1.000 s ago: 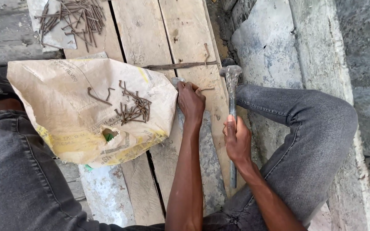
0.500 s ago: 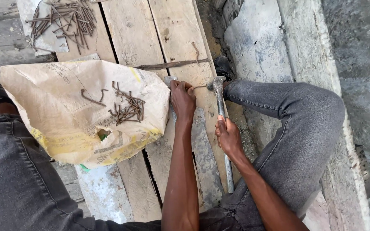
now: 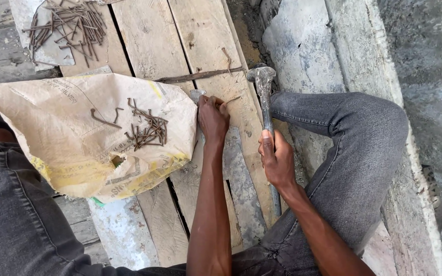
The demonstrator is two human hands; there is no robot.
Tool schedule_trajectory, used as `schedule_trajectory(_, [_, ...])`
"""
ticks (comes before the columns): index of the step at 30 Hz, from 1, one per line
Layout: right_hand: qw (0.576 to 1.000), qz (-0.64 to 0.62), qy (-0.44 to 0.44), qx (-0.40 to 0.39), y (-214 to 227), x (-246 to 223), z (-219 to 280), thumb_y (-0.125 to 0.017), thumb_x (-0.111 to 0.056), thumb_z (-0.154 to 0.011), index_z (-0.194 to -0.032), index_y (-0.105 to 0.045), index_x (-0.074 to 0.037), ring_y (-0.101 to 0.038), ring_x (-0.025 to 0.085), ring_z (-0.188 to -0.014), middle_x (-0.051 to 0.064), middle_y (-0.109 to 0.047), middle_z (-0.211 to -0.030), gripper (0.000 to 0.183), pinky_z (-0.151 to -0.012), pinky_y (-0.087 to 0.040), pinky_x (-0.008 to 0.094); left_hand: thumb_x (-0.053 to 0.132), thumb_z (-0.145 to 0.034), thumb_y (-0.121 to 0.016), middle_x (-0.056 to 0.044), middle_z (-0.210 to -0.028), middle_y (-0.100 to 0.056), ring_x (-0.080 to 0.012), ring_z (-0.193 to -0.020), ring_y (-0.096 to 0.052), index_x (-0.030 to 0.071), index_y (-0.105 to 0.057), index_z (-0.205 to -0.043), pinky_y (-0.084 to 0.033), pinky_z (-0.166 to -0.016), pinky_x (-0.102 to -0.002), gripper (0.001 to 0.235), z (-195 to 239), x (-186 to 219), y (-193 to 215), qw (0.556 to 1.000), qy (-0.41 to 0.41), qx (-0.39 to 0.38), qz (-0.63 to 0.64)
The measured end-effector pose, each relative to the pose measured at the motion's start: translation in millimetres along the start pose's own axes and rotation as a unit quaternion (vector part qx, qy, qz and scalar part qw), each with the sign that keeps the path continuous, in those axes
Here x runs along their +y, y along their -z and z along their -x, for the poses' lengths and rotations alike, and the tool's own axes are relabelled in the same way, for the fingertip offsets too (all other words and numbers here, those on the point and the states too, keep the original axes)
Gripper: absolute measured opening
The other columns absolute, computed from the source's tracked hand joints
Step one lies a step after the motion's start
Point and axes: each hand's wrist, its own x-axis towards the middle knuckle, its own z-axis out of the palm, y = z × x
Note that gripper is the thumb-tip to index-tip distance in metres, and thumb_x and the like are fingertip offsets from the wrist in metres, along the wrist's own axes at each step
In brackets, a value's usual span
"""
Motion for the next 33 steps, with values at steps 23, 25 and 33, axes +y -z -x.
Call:
schedule_trajectory(23, [0.985,0.134,-0.079,-0.074,-29,51,-35,-0.057,-0.051,-0.126,-0.101,-0.073,-0.008,-0.066,0.029,-0.059,0.012,-0.066,-0.067,0.052,-0.063,-0.054,0.047,0.027,-0.108,-0.083,-0.007,-0.106,-0.064,-0.0422,-0.112,-0.073,0.013,-0.076,-0.105,-0.065,-0.084,-0.058,0.016,0,-1,-27,0.996,-0.011,0.089,-0.015])
schedule_trajectory(25, [0.986,0.129,-0.081,-0.076,-29,50,-36,-0.058,-0.050,-0.126,-0.101,-0.073,-0.008,-0.065,0.027,-0.057,0.011,-0.065,-0.066,0.050,-0.061,-0.054,0.046,0.026,-0.104,-0.088,-0.007,-0.108,-0.065,-0.0427,-0.112,-0.073,0.012,-0.079,-0.107,-0.065,-0.085,-0.060,0.016,1,-3,-24,0.997,-0.016,0.077,-0.012])
schedule_trajectory(33, [0.991,0.039,-0.127,-0.025,-21,22,-17,-0.057,-0.045,-0.128,-0.102,-0.073,-0.006,-0.058,0.015,-0.051,0.003,-0.060,-0.067,0.049,-0.051,-0.049,0.033,0.015,-0.102,-0.085,-0.008,-0.107,-0.063,-0.0426,-0.114,-0.069,0.012,-0.079,-0.103,-0.064,-0.093,-0.058,0.007,1,-10,-14,0.999,-0.030,0.038,0.008])
